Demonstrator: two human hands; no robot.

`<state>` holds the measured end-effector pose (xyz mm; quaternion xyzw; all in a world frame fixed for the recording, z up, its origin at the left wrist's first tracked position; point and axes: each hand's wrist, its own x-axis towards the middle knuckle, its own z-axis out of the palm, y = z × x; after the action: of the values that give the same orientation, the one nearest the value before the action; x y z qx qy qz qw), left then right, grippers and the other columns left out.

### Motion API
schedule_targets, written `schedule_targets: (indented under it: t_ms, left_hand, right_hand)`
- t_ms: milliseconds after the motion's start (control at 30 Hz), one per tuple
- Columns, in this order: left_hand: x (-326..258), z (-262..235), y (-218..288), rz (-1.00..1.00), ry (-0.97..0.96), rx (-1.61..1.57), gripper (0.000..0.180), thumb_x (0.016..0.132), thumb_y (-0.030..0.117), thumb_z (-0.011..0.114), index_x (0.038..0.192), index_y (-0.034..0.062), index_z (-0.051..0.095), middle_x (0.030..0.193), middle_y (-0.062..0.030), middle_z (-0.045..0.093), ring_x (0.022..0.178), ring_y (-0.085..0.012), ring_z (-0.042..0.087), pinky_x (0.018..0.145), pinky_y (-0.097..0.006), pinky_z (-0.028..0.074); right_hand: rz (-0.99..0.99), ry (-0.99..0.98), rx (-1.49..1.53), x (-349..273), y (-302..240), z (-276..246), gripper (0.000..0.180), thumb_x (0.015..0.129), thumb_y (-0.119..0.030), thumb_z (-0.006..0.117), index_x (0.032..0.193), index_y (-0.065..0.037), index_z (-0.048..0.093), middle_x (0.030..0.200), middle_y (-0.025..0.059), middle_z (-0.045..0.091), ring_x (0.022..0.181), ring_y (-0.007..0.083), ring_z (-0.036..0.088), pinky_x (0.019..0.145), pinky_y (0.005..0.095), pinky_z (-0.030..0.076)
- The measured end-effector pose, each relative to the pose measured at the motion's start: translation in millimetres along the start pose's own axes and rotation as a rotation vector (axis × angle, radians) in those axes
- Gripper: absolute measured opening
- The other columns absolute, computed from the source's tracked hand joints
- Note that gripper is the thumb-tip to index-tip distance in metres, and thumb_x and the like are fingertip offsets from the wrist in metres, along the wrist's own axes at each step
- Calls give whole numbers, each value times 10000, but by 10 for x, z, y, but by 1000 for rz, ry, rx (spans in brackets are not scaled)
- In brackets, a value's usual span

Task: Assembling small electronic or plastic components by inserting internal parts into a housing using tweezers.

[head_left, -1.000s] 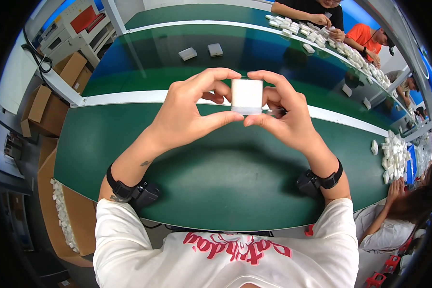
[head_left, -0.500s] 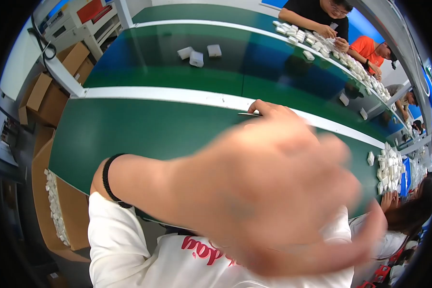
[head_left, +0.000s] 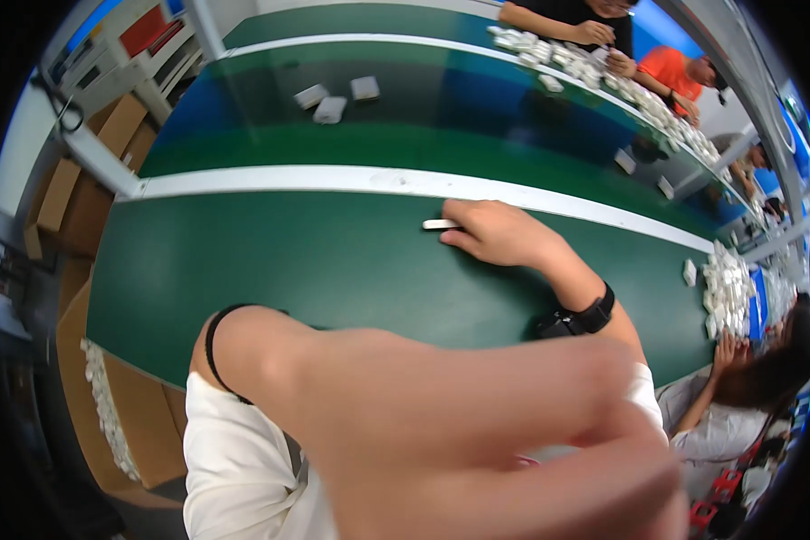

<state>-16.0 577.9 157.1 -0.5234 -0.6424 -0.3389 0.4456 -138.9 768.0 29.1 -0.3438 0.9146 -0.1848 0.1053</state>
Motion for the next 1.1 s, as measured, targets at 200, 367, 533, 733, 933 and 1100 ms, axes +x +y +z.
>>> schedule_targets:
  t_ms: [200,367,533,733,933,1100]
  left_hand:
    - [-33,-164,-619,251,-132,-27,518,982,501,431,887,24,608,708,-61,514,561,-185,474,542,-369,456]
    - [-88,-545,-811,116,-131,149,529,1039,385,359,888,-46,626,665,-114,551,570,-197,475,561,-390,432]
    - [-6,-530,-787,22,-45,200,342,1009,226,470,921,-72,612,664,-129,563,584,-197,490,577,-393,434]
    - [-9,-405,-904,52,-97,91,149,813,11,672,935,-71,643,648,-102,572,542,-197,525,514,-288,411]
    - [18,-177,-943,-123,-162,192,277,664,-8,770,926,-32,684,766,-106,631,660,-223,579,599,-296,443]
    - [-126,34,-1104,-299,-235,273,675,610,130,862,1239,51,630,1152,-108,618,951,-248,585,783,-334,490]
  right_hand:
    - [130,23,-20,47,155,-22,378,870,-403,652,814,-30,634,803,183,667,831,386,647,731,474,500]
    - [453,345,-126,219,532,-341,392,802,-468,682,900,-93,738,877,166,694,861,358,664,758,469,538]
    - [815,557,-601,-182,2329,-837,615,780,-344,716,1320,-150,495,1203,147,609,1062,334,630,861,454,534]
    - [1083,445,-302,-709,3140,-949,656,791,-453,710,1339,-160,500,1261,192,596,1195,356,568,942,458,497]
    - [269,568,1360,-166,1767,-982,376,999,-353,486,1314,-150,476,1239,159,620,526,55,332,440,190,294]
    - [-278,242,1619,37,104,-824,430,1052,-327,371,1466,-227,309,1253,170,596,476,26,262,428,161,233]
